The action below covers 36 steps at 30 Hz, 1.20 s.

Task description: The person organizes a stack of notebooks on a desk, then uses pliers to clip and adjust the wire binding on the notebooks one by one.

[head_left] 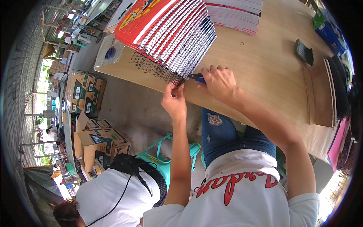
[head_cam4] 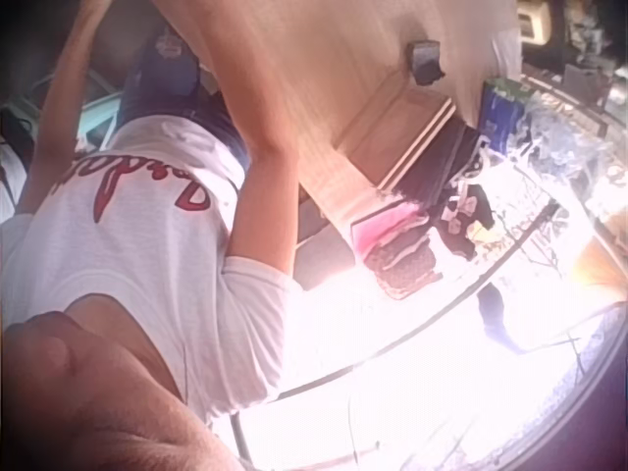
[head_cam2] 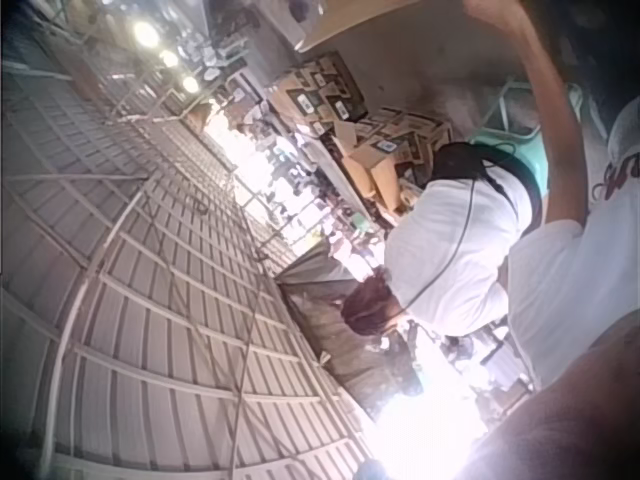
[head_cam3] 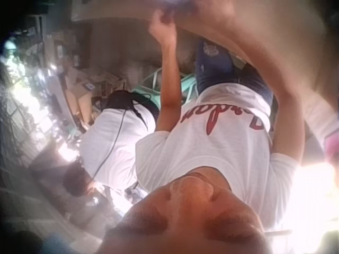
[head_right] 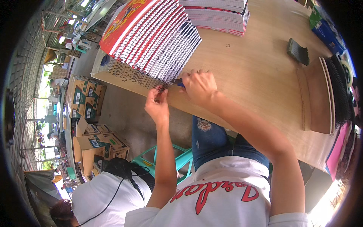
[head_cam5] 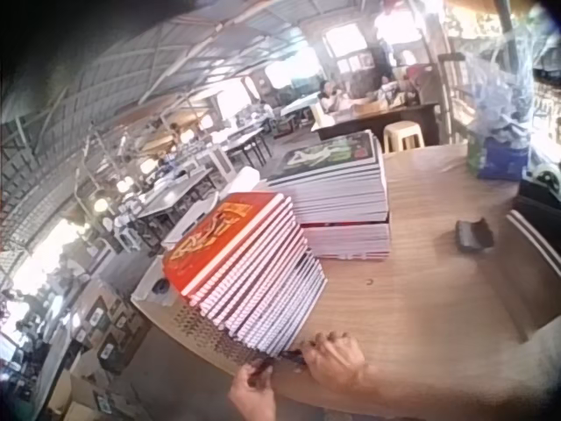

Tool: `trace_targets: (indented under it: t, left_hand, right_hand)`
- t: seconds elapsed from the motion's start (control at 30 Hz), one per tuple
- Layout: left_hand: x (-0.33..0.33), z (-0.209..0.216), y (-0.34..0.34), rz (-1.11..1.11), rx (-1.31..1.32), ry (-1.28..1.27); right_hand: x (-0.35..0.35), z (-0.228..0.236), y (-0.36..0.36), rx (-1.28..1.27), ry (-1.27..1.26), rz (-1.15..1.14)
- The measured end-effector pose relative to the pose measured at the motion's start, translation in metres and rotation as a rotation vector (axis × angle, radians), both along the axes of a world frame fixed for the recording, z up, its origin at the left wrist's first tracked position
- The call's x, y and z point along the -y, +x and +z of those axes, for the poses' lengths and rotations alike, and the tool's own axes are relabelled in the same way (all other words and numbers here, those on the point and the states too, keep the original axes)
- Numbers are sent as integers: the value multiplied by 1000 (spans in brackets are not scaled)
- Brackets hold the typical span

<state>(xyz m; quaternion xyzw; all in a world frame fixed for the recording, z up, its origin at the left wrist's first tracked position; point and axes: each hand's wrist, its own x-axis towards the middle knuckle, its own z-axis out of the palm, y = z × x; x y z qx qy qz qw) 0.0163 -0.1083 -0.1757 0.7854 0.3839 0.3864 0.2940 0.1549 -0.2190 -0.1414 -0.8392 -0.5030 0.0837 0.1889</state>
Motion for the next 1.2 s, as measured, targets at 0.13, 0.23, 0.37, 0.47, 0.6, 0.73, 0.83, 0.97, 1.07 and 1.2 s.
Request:
trace_targets:
  t: [0.13,0.23,0.37,0.47,0.6,0.73,0.83,0.97,1.07,1.2]
  left_hand:
    - [-12,-14,-10,-16,118,-66]
    - [-13,-13,-8,-60,153,-160]
    - [-9,-9,-3,-174,330,-361]
    - [-7,-5,-1,-239,394,-434]
    - [-15,-14,-4,-255,381,-384]
    - [-13,-12,-1,-238,413,-456]
    - [-12,-12,-2,-223,382,-402]
    - [-11,-8,-4,-207,364,-391]
    - [-9,-7,-1,-208,372,-386]
    - [-9,-7,1,-201,379,-408]
  right_hand:
    - [2,-4,-7,142,117,-29]
    - [2,-1,-7,158,120,-41]
    - [2,-1,-7,174,129,-39]
    - [-1,-4,-12,237,157,-88]
    - [-5,-1,-5,93,50,-24]
    - [-6,-2,-2,11,-1,-7]
    - [1,-6,-11,143,152,-69]
    - [5,-5,-11,279,298,-112]
    - [0,-5,-11,212,266,-85]
    - [-6,2,-6,45,108,-29]
